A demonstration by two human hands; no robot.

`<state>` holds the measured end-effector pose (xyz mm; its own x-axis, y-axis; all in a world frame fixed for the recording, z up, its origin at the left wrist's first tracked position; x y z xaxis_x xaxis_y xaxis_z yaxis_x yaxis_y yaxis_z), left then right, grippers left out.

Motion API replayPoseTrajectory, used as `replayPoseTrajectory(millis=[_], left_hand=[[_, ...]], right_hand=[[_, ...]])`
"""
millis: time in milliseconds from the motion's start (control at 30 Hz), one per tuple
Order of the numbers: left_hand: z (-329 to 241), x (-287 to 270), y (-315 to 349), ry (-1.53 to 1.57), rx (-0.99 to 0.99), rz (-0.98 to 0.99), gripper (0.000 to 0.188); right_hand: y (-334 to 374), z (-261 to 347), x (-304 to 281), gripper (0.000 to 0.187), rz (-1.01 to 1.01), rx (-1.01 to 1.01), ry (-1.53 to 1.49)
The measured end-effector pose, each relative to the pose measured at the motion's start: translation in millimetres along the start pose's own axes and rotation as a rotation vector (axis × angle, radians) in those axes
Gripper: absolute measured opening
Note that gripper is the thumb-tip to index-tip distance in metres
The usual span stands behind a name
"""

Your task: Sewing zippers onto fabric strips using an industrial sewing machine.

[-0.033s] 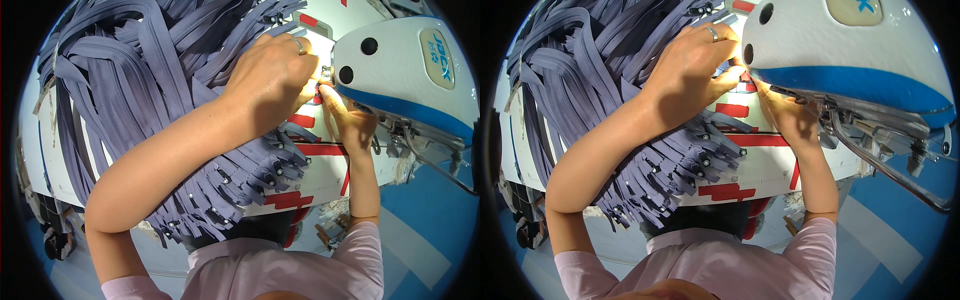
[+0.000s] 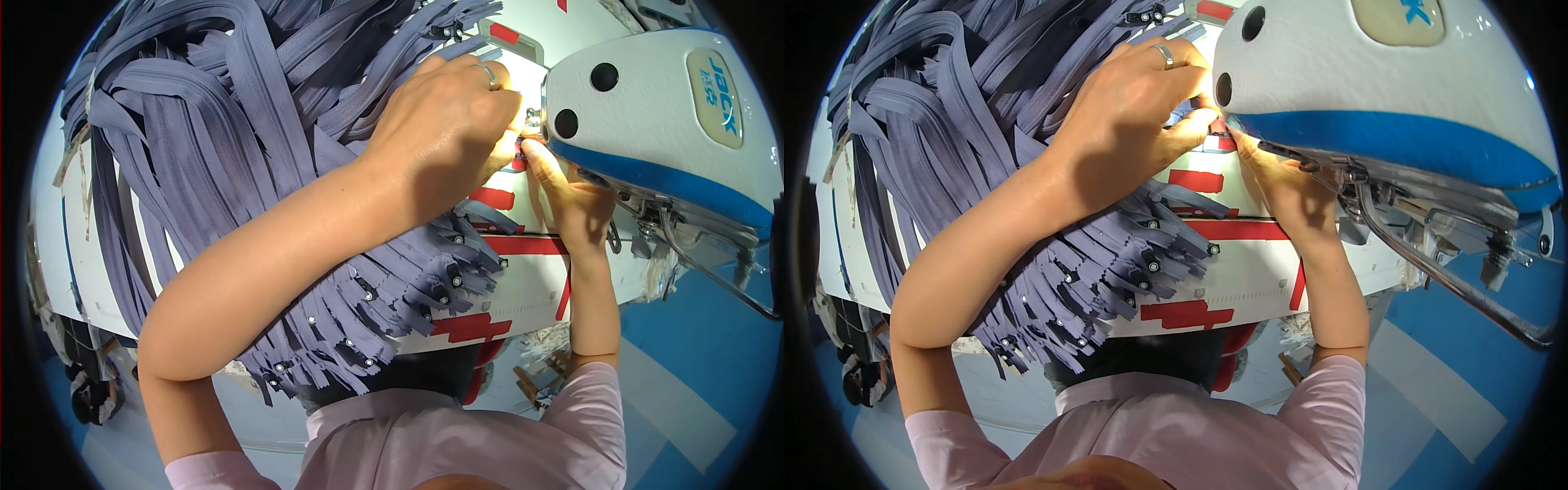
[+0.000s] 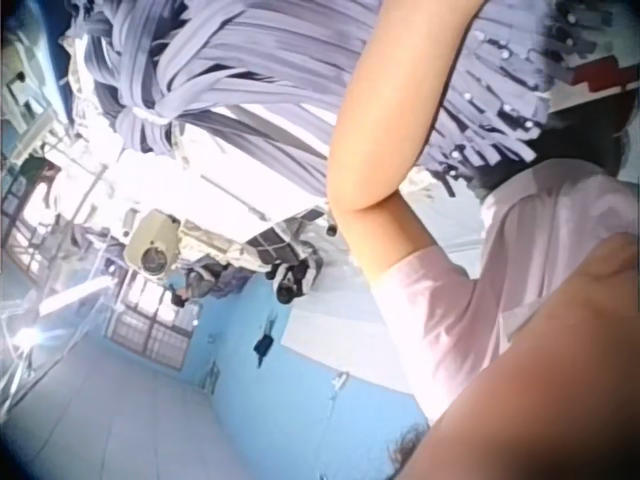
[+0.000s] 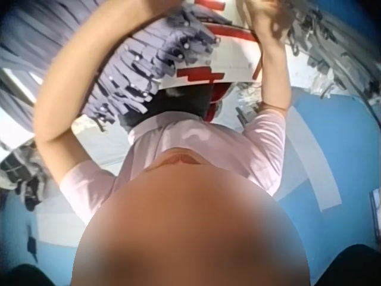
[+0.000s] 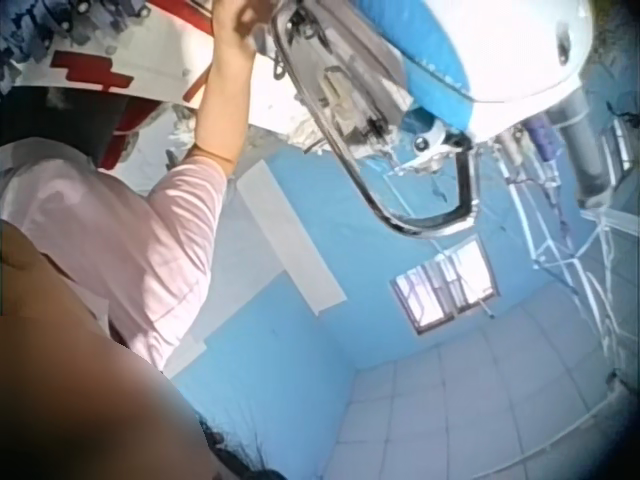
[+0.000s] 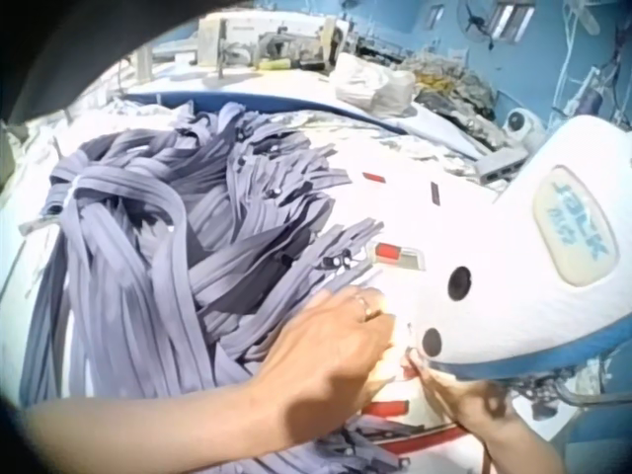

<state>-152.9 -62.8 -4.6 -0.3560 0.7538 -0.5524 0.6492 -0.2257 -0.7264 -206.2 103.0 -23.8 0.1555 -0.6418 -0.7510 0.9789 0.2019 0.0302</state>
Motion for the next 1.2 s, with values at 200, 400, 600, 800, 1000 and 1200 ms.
replayPoseTrajectory(millis=[200, 400, 600, 800, 1000, 1200], left_hand=[[2, 3, -1, -0.003, -0.025, 0.029, 0.028], [0, 1, -1, 0.01, -0.021, 0.003, 0.027], [-1, 2, -1, -0.018, -0.023, 0.001, 0.029], [-1, 4, -2, -0.017, -0.012, 0.001, 0.028], [-1, 4, -2, -0.027, 0.01, 0.009, 0.027], [1, 6, -3, -0.047, -0.03, 0.081, 0.021]], right_hand=[[3, 8, 1, 0.035, -0.055, -0.2, 0.261], [5, 4, 8, 0.028, -0.031, -0.275, 0.357], [3, 4, 6, 0.027, -0.001, -0.184, 0.212], [2, 7, 0, 0.027, 0.03, -0.1, 0.058], [4, 9, 2, 0.027, 0.014, -0.113, 0.187], [10, -8, 11, 0.023, -0.003, -0.083, 0.553]])
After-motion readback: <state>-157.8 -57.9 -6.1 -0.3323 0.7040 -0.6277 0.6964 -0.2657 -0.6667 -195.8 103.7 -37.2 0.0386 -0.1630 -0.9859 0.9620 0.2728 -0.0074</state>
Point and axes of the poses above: each hand's wrist, its own y-axis away from the middle knuckle, its own x-axis out of the palm, z = x × y, the point moved 9 cm from there along -y, towards the middle knuckle, and after that the axes turned 14 degrees about x, right-handed, at the moved point
